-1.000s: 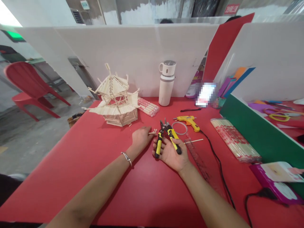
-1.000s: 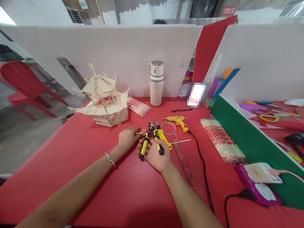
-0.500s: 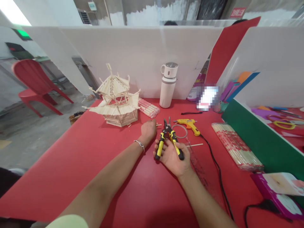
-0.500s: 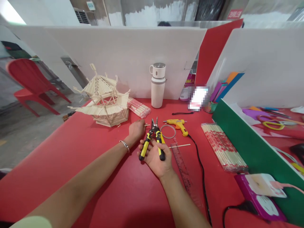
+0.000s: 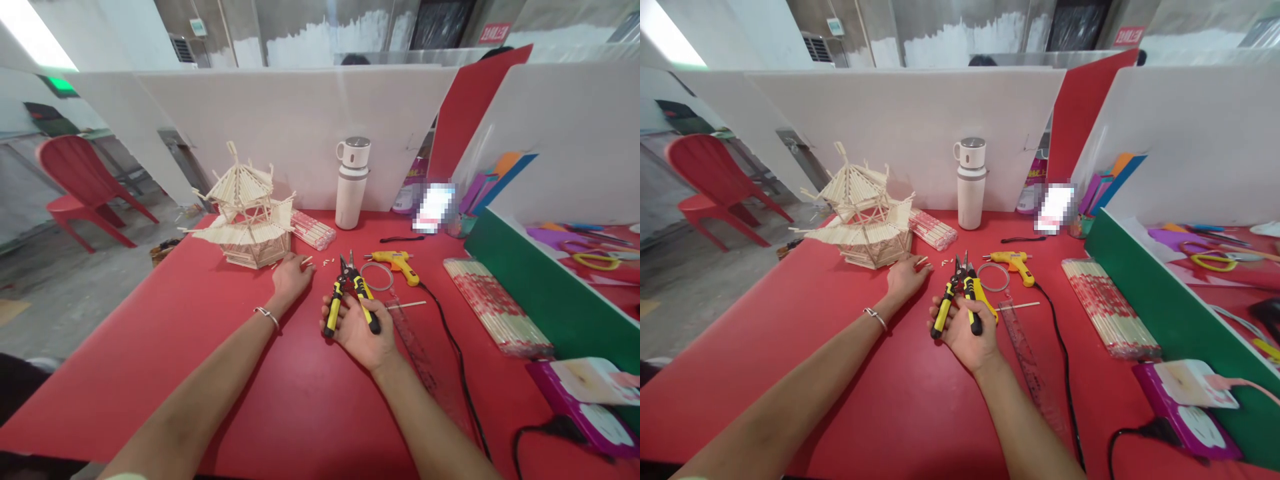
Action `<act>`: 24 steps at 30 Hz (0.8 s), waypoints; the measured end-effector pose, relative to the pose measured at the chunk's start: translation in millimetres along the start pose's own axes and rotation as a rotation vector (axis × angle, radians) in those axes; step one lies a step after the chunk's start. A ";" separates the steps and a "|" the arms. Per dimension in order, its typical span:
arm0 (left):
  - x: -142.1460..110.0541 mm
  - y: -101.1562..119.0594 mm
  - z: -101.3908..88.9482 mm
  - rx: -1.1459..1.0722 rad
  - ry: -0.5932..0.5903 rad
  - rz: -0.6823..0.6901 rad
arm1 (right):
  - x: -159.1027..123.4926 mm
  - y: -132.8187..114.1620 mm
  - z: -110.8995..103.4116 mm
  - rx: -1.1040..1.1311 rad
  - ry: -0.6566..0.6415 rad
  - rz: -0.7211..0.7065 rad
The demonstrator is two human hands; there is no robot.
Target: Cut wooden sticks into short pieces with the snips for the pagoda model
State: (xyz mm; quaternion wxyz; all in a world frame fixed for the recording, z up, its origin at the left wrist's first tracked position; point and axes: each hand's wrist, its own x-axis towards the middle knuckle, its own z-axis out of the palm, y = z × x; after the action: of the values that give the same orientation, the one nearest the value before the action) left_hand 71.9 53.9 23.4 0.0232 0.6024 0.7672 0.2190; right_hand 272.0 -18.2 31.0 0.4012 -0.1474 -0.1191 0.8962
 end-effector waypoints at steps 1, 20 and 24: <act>1.3 -0.7 1.0 0.011 -0.020 0.009 | 0.2 1.1 -0.7 -0.007 -0.001 0.003; -57.1 -58.5 -38.1 -0.753 -0.095 -0.028 | -11.7 5.9 7.9 -0.151 -0.186 0.147; -57.5 -58.6 -45.3 -0.865 -0.044 -0.114 | -13.4 7.5 11.1 -0.251 -0.188 0.210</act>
State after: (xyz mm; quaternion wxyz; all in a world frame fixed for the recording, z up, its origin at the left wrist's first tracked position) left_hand 20.5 -24.3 29.9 0.3019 0.4982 0.6363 0.5058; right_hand 271.5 -34.3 41.1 0.2711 -0.1237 -0.2506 0.9211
